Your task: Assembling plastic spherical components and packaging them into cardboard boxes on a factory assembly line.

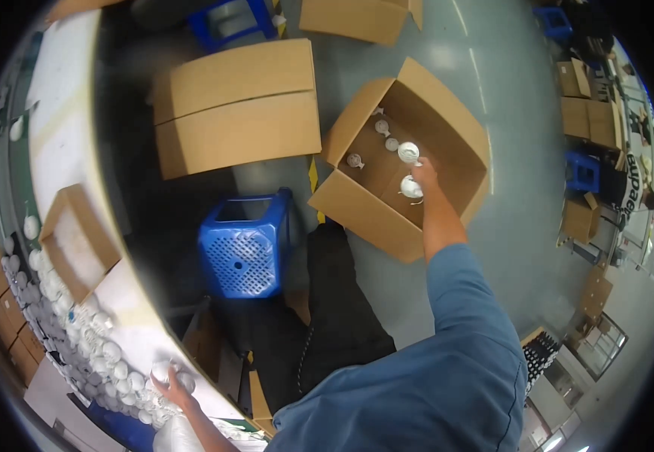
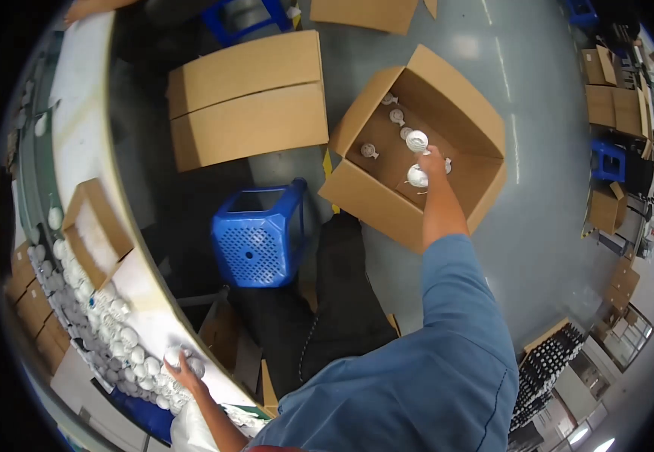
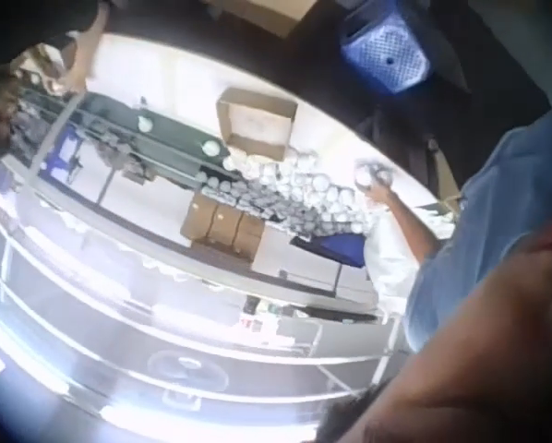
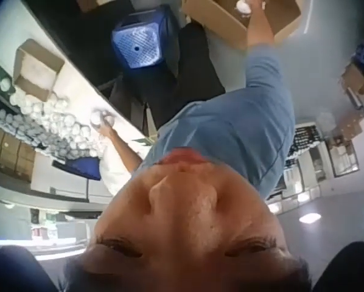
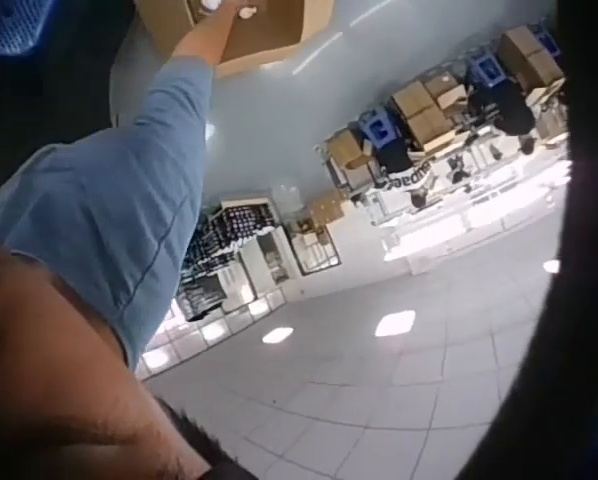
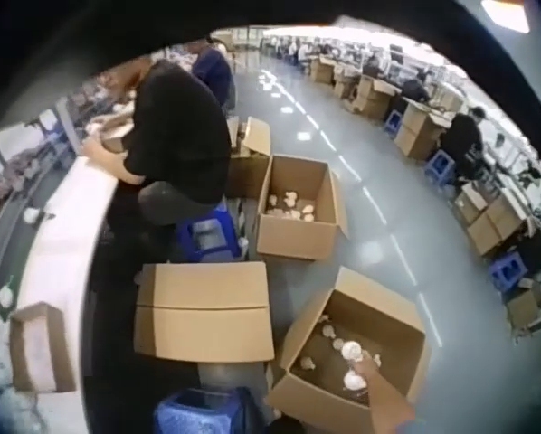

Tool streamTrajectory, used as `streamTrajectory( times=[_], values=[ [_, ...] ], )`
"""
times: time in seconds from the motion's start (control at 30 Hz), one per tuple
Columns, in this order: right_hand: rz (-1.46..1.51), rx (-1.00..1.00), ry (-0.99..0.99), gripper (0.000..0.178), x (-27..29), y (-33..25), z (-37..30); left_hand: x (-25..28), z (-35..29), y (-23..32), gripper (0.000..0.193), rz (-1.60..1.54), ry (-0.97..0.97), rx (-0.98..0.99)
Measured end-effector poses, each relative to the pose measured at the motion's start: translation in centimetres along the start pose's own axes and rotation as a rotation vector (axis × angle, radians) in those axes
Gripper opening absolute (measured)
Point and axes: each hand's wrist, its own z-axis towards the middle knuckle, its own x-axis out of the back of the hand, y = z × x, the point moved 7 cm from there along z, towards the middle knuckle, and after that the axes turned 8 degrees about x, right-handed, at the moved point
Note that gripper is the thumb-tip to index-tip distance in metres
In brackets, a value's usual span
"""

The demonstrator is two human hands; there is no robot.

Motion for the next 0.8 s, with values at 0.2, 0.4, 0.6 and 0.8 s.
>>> streamTrajectory(
  times=[0.2, 0.4, 0.6, 0.8],
  values=[
    [0.053, 0.186, 0.182, 0.057, -0.1, 7.2, 4.2, -8.7, -9.7, 5.5, 0.076, -0.138, -0.191, 0.048],
    [0.039, 0.353, 0.330, 0.043, -1.2, 9.9, -18.1, -32.6, -21.3, 16.6, 0.076, 0.480, -0.821, -0.590],
    [0.470, -0.536, -0.011, 0.045, -12.0, 26.3, -37.4, -62.4, -38.0, 20.0, 0.065, 0.254, -1.365, -0.544],
    [0.648, -0.756, 0.022, 0.044, -13.4, 31.7, -41.3, -81.1, -45.6, 15.8, 0.063, 0.607, -1.389, -0.661]
  ],
)
